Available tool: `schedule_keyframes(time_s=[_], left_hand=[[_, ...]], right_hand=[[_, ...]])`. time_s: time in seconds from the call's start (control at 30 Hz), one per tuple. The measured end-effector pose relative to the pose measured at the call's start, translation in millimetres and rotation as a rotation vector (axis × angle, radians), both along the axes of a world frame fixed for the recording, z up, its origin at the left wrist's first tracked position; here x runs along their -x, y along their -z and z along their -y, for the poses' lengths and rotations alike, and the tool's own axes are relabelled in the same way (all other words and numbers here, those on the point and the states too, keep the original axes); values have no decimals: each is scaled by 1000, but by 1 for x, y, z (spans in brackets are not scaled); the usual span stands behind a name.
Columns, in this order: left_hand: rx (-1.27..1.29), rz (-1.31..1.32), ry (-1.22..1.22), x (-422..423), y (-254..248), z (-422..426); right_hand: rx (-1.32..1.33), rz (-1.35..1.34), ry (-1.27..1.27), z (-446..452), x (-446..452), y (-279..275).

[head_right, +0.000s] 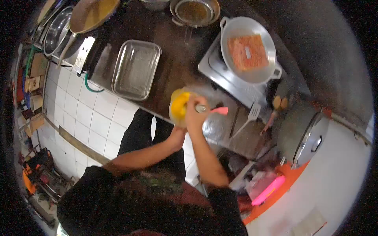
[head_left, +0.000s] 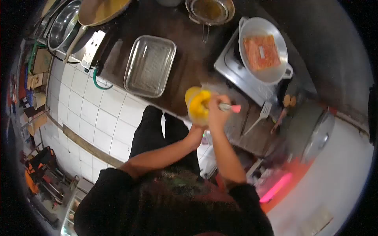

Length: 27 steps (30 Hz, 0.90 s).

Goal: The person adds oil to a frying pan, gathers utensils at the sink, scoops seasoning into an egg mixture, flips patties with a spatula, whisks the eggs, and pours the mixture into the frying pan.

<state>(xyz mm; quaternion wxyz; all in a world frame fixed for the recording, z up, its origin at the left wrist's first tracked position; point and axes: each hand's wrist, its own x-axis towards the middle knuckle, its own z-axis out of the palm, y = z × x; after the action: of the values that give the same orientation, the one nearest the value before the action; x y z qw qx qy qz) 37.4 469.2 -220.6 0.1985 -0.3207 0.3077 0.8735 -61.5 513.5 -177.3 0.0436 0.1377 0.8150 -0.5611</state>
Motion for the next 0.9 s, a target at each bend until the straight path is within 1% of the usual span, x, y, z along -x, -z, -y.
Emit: schedule_keyframes(time_s=[0.03,0.07,0.1,0.13,0.17,0.2,0.23,0.27,0.33,0.37,0.4,0.43,0.47,0.5,0.53,0.57,0.6,0.63,0.67,0.7,0.73,0.77,0.8,0.83,0.87,0.9], left_hand=[[69,-55,-50,18,-6,1],[133,-57,-81,7,-16,1],[88,-68,23,-19,25,-6],[10,-100,102,-13,21,-2],[0,-33,4,-5,13,-4],[-13,51,-99,-4,-9,-6],[13,-27,-38,3,-18,0],[12,2,-35,-7,-10,-4],[-4,-41,36,-13,10,-3],[36,37,-7,-12,5,-6],[-2,69,-121,-6,2,-8],[68,-41,-70,15,1,-2],[131,-93,1,4,-8,1],[115,-28,29,-30,-13,-4],[84,13,26,-34,-3,-5],[66,-3,-8,-13,18,-9],[60,4,-56,3,-11,-3],[53,-51,-60,11,7,-5],[35,-53,-47,-9,13,-8],[30,-4,-19,-34,4,-6],[55,1,-16,-28,6,-4],[84,-15,-33,-10,9,-8],[86,-46,-51,10,17,-9],[61,-69,-43,13,24,-8],[26,-41,-15,-13,19,-9],[18,2,10,-39,7,-7]], right_hand=[[114,-116,296,14,20,-39],[118,-148,455,23,13,-53],[122,-188,617,32,7,-66],[123,-235,774,41,1,-78],[78,-214,465,16,0,-32],[19,-175,154,-1,4,-6],[84,-136,335,7,18,-50],[77,-108,339,5,10,-38],[-74,-310,159,3,0,7],[53,-67,70,-8,-5,28],[59,-94,59,-4,6,7],[89,-181,364,8,22,-28],[-35,-124,386,9,8,-29],[-158,-60,405,11,-6,-29],[-275,7,422,13,-19,-29],[-73,-75,342,11,-3,-25],[126,-143,244,14,17,-28],[147,-256,437,21,25,-61],[136,-212,441,14,13,-39],[13,-147,161,2,-1,-1],[-96,-138,-136,-3,8,22],[19,-111,60,3,9,12],[23,-142,43,13,29,-10],[48,-269,309,27,38,-43],[45,-346,595,32,23,-63],[-73,-420,197,15,13,-22]])
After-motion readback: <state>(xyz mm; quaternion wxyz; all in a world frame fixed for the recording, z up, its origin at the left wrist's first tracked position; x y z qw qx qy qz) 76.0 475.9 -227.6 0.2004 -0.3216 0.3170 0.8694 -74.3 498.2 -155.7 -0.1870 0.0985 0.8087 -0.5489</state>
